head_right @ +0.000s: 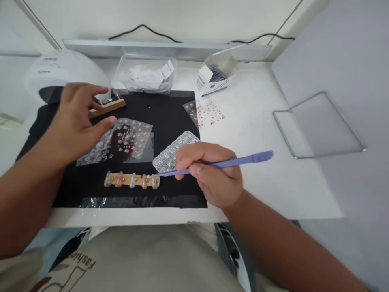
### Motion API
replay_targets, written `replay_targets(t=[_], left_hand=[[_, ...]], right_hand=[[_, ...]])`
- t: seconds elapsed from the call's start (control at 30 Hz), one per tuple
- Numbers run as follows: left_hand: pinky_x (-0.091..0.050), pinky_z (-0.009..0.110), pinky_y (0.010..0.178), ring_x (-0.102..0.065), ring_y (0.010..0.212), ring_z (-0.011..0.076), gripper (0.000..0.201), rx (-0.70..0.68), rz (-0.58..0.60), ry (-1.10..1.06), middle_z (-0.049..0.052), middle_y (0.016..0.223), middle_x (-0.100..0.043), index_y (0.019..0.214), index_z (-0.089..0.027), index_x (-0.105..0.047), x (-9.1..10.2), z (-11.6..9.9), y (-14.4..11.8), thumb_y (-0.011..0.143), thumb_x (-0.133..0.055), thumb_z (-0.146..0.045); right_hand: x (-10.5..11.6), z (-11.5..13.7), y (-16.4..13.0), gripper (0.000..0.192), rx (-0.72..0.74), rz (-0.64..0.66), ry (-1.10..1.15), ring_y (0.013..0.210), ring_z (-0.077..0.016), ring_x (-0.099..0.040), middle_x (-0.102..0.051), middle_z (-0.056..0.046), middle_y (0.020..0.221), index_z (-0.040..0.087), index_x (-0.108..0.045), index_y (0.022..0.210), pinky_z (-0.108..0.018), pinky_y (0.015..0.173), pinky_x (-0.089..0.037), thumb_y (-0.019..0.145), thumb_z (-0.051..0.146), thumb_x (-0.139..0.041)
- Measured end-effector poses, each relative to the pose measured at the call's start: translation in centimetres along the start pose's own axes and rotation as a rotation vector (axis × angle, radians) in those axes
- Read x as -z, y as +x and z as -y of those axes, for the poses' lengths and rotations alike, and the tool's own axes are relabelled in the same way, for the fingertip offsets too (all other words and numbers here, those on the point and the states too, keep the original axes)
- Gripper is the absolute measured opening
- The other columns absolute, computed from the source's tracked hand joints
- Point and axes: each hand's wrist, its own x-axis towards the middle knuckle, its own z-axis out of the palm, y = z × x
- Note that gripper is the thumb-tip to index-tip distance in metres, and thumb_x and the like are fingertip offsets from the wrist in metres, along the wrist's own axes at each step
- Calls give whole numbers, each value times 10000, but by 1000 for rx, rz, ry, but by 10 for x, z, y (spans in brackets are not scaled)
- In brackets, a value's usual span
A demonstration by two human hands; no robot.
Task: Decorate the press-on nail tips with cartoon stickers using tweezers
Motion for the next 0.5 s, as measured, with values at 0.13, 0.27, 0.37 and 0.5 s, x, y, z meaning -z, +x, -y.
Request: replay_targets(t=[0.13, 0.27, 0.37, 0.5], left_hand=[[-524, 362, 866, -591, 981, 212, 274, -231, 92, 67, 56, 1149, -584, 1180, -233, -593, 21, -32, -18, 908, -618, -237], [-511, 335, 828, -632, 956, 199, 91, -328, 316, -7, 40, 1012, -647, 1008, -203, -611, 22, -39, -27, 923, -583, -185], [-483, 288, 719, -621, 834, 156, 122, -317, 518, -82, 24, 927, -652, 976, -186, -603, 19, -33, -29, 928, -521, -109], [-430, 292, 671, -566, 766, 148, 113, -268, 638, -110, 15, 869, -614, 951, -177, -610, 18, -28, -30, 912, -534, -103]], right_hand=[[4, 3, -2, 166, -67, 34, -9, 562, -169, -621, -710, -40, 654, 192, -790, 937, -340, 553, -456, 897, 245, -638], [11, 2, -1, 164, -113, 67, -5, 568, -169, -619, -717, -45, 664, 188, -786, 929, -334, 552, -460, 899, 239, -633], [16, -3, -3, 173, -145, 71, -2, 565, -168, -608, -712, -45, 667, 185, -779, 940, -336, 550, -463, 907, 232, -616], [15, -10, -7, 164, -173, 45, 3, 563, -159, -577, -672, -24, 643, 196, -767, 939, -336, 563, -465, 912, 235, -610]])
